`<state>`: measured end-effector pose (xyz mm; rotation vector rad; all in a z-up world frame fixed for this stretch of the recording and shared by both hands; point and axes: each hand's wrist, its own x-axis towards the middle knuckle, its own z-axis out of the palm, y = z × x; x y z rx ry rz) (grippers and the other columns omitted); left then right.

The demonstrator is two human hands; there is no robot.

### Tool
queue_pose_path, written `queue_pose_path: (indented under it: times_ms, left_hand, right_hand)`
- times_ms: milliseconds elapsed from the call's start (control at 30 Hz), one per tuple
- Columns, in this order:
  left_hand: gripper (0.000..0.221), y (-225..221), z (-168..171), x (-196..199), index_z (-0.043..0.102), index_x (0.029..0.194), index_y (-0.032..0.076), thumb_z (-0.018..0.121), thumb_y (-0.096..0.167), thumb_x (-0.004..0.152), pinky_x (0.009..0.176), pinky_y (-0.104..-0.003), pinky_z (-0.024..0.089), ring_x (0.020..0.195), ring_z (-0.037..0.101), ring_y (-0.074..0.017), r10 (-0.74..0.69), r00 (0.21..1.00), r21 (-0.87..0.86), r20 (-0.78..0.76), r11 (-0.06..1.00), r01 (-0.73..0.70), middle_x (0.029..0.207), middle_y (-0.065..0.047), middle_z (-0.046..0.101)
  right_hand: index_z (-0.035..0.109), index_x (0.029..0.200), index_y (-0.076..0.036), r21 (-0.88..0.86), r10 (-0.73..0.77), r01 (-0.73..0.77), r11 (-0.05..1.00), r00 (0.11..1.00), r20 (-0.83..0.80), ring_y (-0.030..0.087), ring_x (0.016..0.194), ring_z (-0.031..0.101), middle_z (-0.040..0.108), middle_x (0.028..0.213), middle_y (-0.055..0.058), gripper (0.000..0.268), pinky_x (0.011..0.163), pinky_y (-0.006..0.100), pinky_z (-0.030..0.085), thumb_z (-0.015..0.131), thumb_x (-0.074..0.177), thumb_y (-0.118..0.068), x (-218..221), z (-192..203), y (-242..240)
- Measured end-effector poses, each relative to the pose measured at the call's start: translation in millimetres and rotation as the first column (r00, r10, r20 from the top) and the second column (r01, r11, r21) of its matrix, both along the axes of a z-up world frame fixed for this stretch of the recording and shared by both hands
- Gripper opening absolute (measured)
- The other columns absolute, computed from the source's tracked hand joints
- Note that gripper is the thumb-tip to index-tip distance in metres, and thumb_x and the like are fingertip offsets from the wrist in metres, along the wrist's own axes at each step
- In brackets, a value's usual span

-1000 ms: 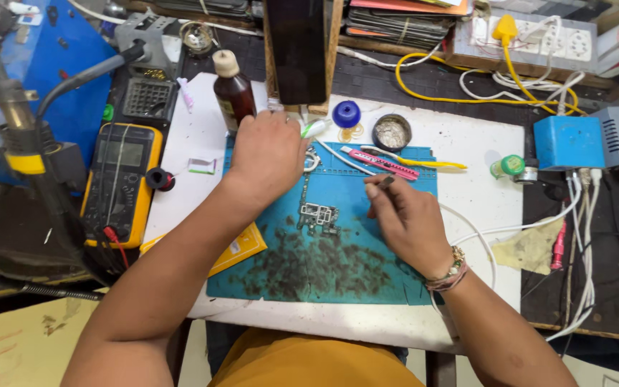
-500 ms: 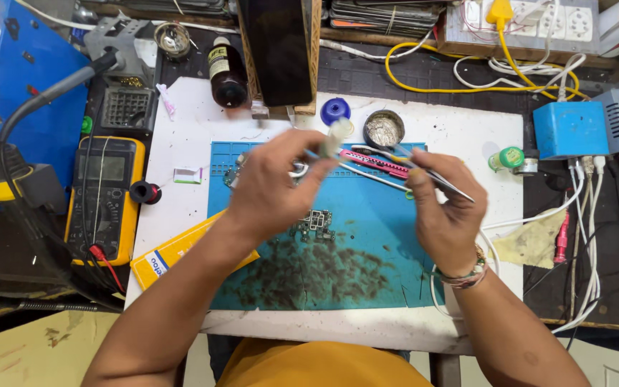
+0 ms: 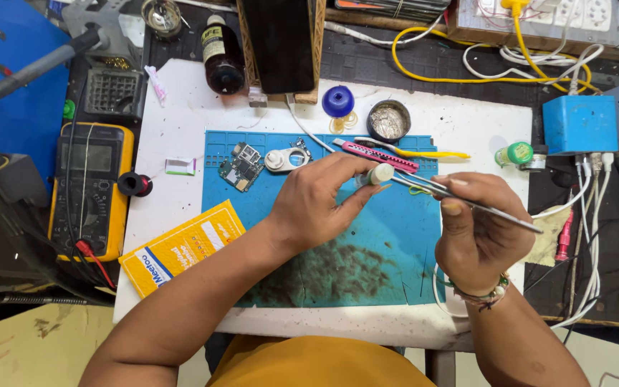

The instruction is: The person uses a heat gun and tweezers to work on a circuit board, then handles small electronic components and a bottle of liquid by hand.

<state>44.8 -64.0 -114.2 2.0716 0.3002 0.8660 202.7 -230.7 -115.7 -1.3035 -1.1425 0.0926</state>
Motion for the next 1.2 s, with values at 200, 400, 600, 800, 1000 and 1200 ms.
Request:
queue_pose_path:
  times_ms: [200, 400, 600, 800, 1000, 1200]
  left_hand:
    - [0.021, 0, 2, 1, 0.068, 0.113, 0.007, 0.076, 0.015, 0.095, 0.078, -0.037, 0.058, 0.093, 0.073, -0.0281, -0.008, 1.000, -0.007, 0.000, 1.000, 0.008, 0.104, -0.009, 0.073]
    - [0.021, -1, 1, 0, 0.068, 0.112, 0.008, 0.076, 0.015, 0.095, 0.077, -0.036, 0.058, 0.092, 0.073, -0.0278, -0.004, 1.000, -0.007, -0.013, 1.000, 0.004, 0.103, -0.009, 0.073]
    - [0.021, -1, 0, 1, 0.068, 0.112, 0.007, 0.076, 0.016, 0.095, 0.077, -0.036, 0.059, 0.091, 0.073, -0.0276, 0.002, 1.000, 0.014, -0.013, 1.000, -0.002, 0.103, -0.009, 0.072]
    - [0.021, -1, 0, 1, 0.068, 0.111, 0.007, 0.077, 0.016, 0.095, 0.077, -0.036, 0.059, 0.091, 0.073, -0.0270, 0.007, 1.000, 0.020, -0.017, 1.000, -0.007, 0.102, -0.009, 0.073]
    - [0.020, -1, 0, 1, 0.069, 0.111, 0.007, 0.077, 0.016, 0.095, 0.077, -0.036, 0.059, 0.092, 0.073, -0.0268, 0.006, 1.000, 0.021, -0.018, 1.000, -0.005, 0.103, -0.009, 0.073]
    - [0.020, -1, 1, 2, 0.069, 0.111, 0.007, 0.077, 0.016, 0.095, 0.077, -0.036, 0.059, 0.091, 0.073, -0.0268, 0.007, 1.000, 0.025, -0.019, 1.000, -0.007, 0.102, -0.009, 0.073]
  right_hand:
    - [0.064, 0.121, 0.001, -0.093, -0.027, 0.045, 0.995, 0.983, 0.180, 0.016, 0.092, 0.070, 0.072, 0.108, 0.017, 0.017, 0.080, 0.021, 0.055, 0.071, 0.110, -0.010, -1, 14, -3]
    - [0.065, 0.115, -0.001, -0.087, -0.048, 0.071, 0.994, 0.970, 0.240, 0.018, 0.091, 0.072, 0.074, 0.105, 0.015, 0.016, 0.080, 0.023, 0.054, 0.073, 0.107, -0.012, -3, 26, 3]
    - [0.066, 0.115, -0.002, -0.106, -0.057, 0.091, 0.990, 0.955, 0.292, 0.018, 0.089, 0.073, 0.075, 0.101, 0.014, 0.015, 0.080, 0.023, 0.054, 0.074, 0.107, -0.013, -5, 31, 2]
    - [0.066, 0.114, -0.002, -0.110, -0.054, 0.087, 0.990, 0.959, 0.278, 0.018, 0.089, 0.073, 0.075, 0.102, 0.014, 0.017, 0.079, 0.023, 0.054, 0.075, 0.106, -0.014, -6, 33, 1]
    - [0.067, 0.114, -0.002, -0.114, -0.052, 0.088, 0.990, 0.956, 0.289, 0.018, 0.087, 0.073, 0.075, 0.100, 0.014, 0.017, 0.077, 0.023, 0.054, 0.075, 0.106, -0.014, -5, 33, 1]
    - [0.067, 0.114, -0.002, -0.114, -0.055, 0.092, 0.989, 0.953, 0.298, 0.018, 0.087, 0.073, 0.075, 0.100, 0.014, 0.016, 0.077, 0.023, 0.054, 0.076, 0.106, -0.013, -5, 33, 0]
